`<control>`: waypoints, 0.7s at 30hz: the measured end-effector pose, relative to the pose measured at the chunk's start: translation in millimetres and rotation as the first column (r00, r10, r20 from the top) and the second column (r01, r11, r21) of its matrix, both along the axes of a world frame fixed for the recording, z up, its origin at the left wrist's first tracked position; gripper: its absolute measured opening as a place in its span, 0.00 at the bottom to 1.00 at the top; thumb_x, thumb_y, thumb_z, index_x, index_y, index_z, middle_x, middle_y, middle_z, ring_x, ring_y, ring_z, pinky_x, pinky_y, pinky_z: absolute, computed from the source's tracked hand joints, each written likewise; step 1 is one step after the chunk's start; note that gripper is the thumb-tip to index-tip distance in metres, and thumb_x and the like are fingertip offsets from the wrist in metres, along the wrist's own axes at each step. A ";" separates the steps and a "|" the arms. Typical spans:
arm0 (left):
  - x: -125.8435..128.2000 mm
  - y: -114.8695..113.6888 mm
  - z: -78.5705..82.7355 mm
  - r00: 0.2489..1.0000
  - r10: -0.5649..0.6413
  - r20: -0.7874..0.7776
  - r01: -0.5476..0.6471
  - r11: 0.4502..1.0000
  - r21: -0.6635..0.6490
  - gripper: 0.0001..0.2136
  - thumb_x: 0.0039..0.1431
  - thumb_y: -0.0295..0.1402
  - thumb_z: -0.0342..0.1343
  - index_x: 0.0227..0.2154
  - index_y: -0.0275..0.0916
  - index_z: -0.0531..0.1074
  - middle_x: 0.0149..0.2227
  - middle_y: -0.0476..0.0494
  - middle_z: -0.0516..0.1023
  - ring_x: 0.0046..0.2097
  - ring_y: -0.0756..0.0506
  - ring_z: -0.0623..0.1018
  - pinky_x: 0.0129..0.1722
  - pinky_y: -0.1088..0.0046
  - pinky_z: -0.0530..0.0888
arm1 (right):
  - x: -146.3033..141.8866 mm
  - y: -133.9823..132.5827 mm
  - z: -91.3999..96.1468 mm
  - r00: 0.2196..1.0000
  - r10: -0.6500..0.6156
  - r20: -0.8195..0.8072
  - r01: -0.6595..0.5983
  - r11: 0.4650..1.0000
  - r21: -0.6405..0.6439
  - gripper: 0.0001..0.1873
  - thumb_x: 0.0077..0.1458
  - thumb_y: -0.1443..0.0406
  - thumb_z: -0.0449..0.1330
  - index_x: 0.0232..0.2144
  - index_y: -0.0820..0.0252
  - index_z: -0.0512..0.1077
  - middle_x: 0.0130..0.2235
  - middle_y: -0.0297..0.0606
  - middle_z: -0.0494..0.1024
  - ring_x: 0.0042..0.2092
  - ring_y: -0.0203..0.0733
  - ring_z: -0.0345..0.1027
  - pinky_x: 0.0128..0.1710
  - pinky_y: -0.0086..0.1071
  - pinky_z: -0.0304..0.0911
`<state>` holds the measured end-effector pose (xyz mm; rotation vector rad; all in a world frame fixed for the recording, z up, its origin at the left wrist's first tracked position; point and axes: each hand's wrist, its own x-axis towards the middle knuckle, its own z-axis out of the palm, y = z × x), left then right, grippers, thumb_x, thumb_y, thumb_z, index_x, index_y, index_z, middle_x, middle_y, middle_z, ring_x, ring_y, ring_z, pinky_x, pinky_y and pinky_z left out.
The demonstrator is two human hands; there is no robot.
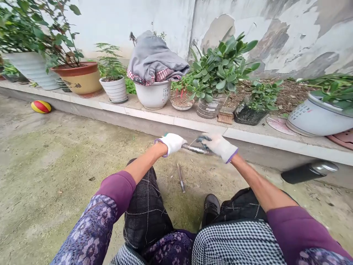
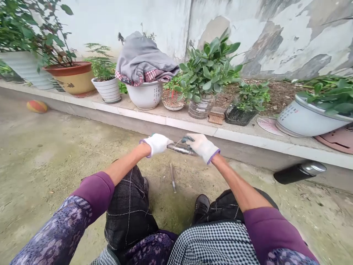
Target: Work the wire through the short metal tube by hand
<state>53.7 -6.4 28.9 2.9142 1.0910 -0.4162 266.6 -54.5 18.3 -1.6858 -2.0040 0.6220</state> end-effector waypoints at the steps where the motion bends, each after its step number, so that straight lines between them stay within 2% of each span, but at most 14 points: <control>1: 2.1 0.3 3.5 0.998 0.017 0.063 -0.016 1.000 -0.023 0.15 0.64 0.33 0.48 0.46 0.44 0.79 0.37 0.40 0.82 0.38 0.41 0.81 0.37 0.70 0.73 | 7.6 4.7 2.5 0.998 -0.025 -0.066 0.024 1.000 -0.014 0.15 0.53 0.64 0.52 0.35 0.61 0.78 0.29 0.37 0.77 0.29 0.38 0.64 0.32 0.30 0.59; 3: 4.8 3.2 9.2 0.990 0.074 0.123 -0.066 0.995 -0.072 0.15 0.62 0.34 0.48 0.44 0.46 0.79 0.34 0.45 0.82 0.34 0.44 0.80 0.35 0.73 0.71 | 19.0 11.8 3.4 0.977 -0.019 -0.211 0.011 0.999 -0.039 0.15 0.51 0.62 0.53 0.33 0.62 0.78 0.27 0.36 0.74 0.29 0.38 0.63 0.30 0.29 0.58; 5: 5.0 7.3 11.5 0.982 0.101 0.160 -0.077 0.985 -0.152 0.14 0.60 0.35 0.51 0.42 0.46 0.80 0.30 0.48 0.80 0.31 0.47 0.77 0.31 0.75 0.69 | 24.7 15.6 0.3 0.948 -0.043 -0.314 0.007 0.993 -0.116 0.14 0.49 0.61 0.55 0.32 0.62 0.77 0.25 0.34 0.71 0.26 0.36 0.60 0.26 0.28 0.57; 9: 1.4 10.9 9.3 0.951 0.160 0.264 -0.085 0.958 -0.273 0.13 0.55 0.34 0.53 0.39 0.44 0.82 0.24 0.51 0.75 0.25 0.50 0.72 0.25 0.77 0.65 | 23.2 16.2 -7.4 0.891 -0.113 -0.439 0.009 0.973 -0.232 0.12 0.47 0.61 0.57 0.33 0.61 0.75 0.24 0.32 0.70 0.21 0.33 0.55 0.18 0.27 0.49; 12: 1.2 7.4 10.2 0.888 0.267 0.373 -0.092 0.900 -0.425 0.15 0.51 0.32 0.55 0.41 0.41 0.81 0.23 0.51 0.74 0.23 0.52 0.70 0.23 0.79 0.65 | 15.6 16.4 -12.1 0.900 -0.167 -0.403 0.061 0.963 -0.263 0.09 0.48 0.64 0.55 0.31 0.61 0.73 0.20 0.30 0.67 0.18 0.31 0.52 0.16 0.26 0.46; 14: 3.4 5.1 12.9 0.814 0.375 0.445 -0.089 0.836 -0.541 0.17 0.51 0.31 0.56 0.44 0.40 0.80 0.25 0.50 0.74 0.23 0.53 0.70 0.21 0.80 0.67 | 7.2 17.0 -16.9 0.918 -0.203 -0.341 0.117 0.960 -0.255 0.09 0.50 0.66 0.54 0.31 0.62 0.73 0.19 0.29 0.65 0.18 0.31 0.52 0.17 0.26 0.47; 16: 5.9 6.2 15.3 0.743 0.451 0.494 -0.098 0.804 -0.587 0.18 0.52 0.31 0.56 0.46 0.39 0.79 0.27 0.49 0.75 0.23 0.53 0.70 0.21 0.81 0.68 | -3.7 15.5 -22.6 0.938 -0.180 -0.298 0.118 0.970 -0.213 0.11 0.52 0.67 0.53 0.34 0.63 0.75 0.19 0.28 0.65 0.20 0.31 0.54 0.20 0.25 0.51; 18: 6.8 12.6 15.1 0.723 0.468 0.508 -0.157 0.828 -0.539 0.18 0.55 0.32 0.55 0.48 0.39 0.78 0.29 0.47 0.77 0.24 0.52 0.72 0.22 0.80 0.70 | -16.1 9.5 -26.5 0.966 -0.100 -0.240 0.058 0.983 -0.175 0.13 0.54 0.68 0.52 0.36 0.63 0.76 0.21 0.29 0.67 0.22 0.32 0.58 0.23 0.24 0.54; 20: 5.0 23.2 11.7 0.785 0.428 0.447 -0.269 0.886 -0.377 0.16 0.59 0.32 0.53 0.48 0.39 0.78 0.31 0.44 0.79 0.27 0.49 0.76 0.27 0.77 0.72 | -27.5 -1.3 -25.5 0.991 -0.015 -0.133 -0.006 0.988 -0.154 0.14 0.56 0.68 0.52 0.37 0.62 0.77 0.23 0.30 0.70 0.24 0.32 0.61 0.27 0.25 0.56; 21: 3.5 28.9 8.8 0.838 0.395 0.376 -0.320 0.915 -0.247 0.15 0.60 0.32 0.52 0.46 0.39 0.79 0.32 0.41 0.80 0.30 0.47 0.78 0.31 0.74 0.74 | -31.7 -7.6 -22.6 0.997 0.030 -0.072 -0.040 0.990 -0.138 0.14 0.57 0.68 0.52 0.37 0.62 0.77 0.25 0.31 0.72 0.25 0.33 0.62 0.28 0.26 0.57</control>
